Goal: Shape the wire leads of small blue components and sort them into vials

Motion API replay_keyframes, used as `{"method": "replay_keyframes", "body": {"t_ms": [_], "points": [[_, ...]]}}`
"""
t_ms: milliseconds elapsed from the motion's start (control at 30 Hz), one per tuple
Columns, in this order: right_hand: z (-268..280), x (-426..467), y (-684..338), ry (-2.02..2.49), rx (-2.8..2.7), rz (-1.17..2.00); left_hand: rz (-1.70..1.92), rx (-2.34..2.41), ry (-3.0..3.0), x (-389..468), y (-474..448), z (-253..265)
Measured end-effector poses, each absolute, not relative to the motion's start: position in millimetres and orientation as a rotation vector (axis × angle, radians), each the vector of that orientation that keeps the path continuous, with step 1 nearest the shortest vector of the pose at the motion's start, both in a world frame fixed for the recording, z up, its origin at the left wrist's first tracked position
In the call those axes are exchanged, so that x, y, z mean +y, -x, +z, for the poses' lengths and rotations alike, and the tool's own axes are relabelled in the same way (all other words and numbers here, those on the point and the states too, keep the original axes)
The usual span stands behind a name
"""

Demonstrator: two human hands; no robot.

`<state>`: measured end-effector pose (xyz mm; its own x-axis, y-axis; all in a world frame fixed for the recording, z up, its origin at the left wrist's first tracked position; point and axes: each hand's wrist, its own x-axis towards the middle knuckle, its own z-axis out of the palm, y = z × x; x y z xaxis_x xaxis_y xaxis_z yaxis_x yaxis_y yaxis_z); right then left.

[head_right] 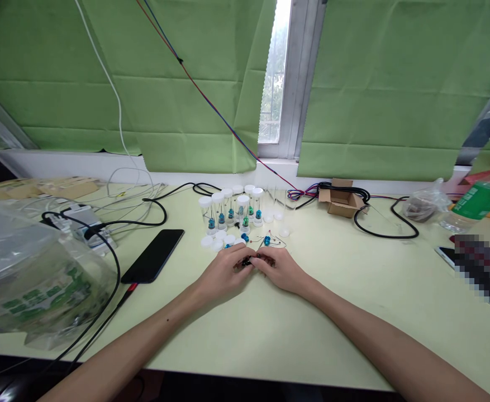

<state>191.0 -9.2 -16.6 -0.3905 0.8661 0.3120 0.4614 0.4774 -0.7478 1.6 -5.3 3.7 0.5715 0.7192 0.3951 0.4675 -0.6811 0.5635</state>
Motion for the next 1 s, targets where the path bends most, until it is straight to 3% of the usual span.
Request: {"method": "replay_keyframes", "body": {"t_ms": [1000], "points": [[-16.8,-10.0,-190.5,1.067,-1.985,0.812,0.884,0.95,-2.405,-4.4,-1.4,1.1]]}}
